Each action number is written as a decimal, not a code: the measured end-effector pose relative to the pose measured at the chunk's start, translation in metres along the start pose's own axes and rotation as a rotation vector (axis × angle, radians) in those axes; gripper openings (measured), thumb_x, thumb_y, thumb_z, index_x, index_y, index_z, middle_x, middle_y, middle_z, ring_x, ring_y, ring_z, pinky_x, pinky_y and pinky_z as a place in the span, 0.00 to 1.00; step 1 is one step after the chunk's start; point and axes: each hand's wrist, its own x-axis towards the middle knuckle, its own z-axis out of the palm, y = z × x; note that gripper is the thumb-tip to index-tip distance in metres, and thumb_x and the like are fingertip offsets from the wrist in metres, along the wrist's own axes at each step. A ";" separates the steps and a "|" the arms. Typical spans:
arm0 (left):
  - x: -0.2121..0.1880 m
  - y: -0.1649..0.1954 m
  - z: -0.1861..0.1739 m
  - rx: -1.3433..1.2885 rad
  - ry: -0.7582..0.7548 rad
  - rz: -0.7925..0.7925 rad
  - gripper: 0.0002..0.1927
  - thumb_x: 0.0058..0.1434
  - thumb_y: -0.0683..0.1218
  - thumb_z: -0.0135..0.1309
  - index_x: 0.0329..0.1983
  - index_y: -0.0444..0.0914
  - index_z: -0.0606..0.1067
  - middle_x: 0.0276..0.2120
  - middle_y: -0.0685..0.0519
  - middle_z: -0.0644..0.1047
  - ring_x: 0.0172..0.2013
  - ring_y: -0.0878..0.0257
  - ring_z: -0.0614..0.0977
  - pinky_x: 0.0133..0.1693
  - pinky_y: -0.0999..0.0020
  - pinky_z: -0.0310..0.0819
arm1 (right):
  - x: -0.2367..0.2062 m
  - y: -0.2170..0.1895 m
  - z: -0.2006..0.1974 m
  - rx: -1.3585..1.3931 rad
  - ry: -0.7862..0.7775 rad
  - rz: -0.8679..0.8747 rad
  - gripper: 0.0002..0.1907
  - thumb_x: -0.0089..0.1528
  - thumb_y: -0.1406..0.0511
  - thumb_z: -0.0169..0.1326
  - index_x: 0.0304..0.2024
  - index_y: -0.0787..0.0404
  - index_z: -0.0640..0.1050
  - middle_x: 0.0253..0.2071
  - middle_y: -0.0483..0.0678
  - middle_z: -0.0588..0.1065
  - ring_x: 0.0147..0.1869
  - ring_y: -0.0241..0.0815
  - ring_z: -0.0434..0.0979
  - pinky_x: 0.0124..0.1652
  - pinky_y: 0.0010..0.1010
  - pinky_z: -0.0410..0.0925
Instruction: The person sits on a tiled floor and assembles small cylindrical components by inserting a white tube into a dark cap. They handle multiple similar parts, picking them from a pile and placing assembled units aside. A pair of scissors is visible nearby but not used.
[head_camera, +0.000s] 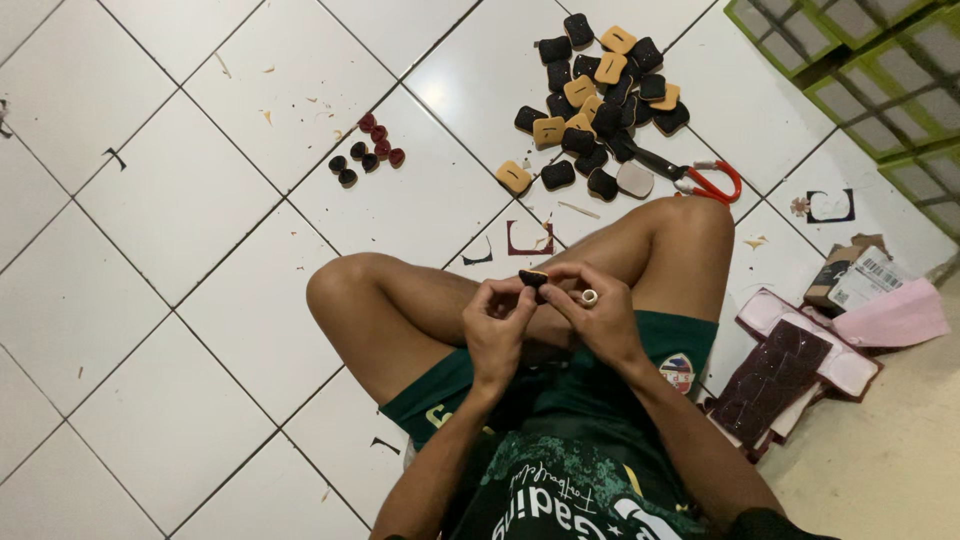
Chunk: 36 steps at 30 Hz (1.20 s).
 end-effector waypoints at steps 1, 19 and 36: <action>-0.001 0.003 0.001 0.020 -0.005 0.028 0.07 0.65 0.37 0.59 0.43 0.28 0.76 0.41 0.48 0.82 0.42 0.66 0.83 0.48 0.72 0.80 | 0.002 -0.001 0.000 -0.012 0.007 0.015 0.11 0.61 0.70 0.63 0.47 0.66 0.82 0.36 0.45 0.81 0.36 0.27 0.76 0.34 0.18 0.69; 0.011 0.015 0.010 0.407 0.114 0.292 0.07 0.59 0.38 0.63 0.36 0.30 0.76 0.37 0.45 0.84 0.39 0.60 0.86 0.44 0.67 0.81 | -0.003 0.003 0.015 -0.096 0.102 0.028 0.11 0.62 0.67 0.61 0.45 0.67 0.84 0.36 0.45 0.83 0.36 0.29 0.78 0.36 0.21 0.70; 0.015 0.018 0.004 0.429 0.022 0.212 0.06 0.61 0.39 0.63 0.38 0.30 0.80 0.37 0.47 0.84 0.38 0.62 0.85 0.43 0.69 0.81 | 0.010 0.025 0.007 0.200 -0.037 0.165 0.14 0.65 0.66 0.59 0.48 0.71 0.82 0.40 0.47 0.81 0.41 0.32 0.77 0.40 0.23 0.70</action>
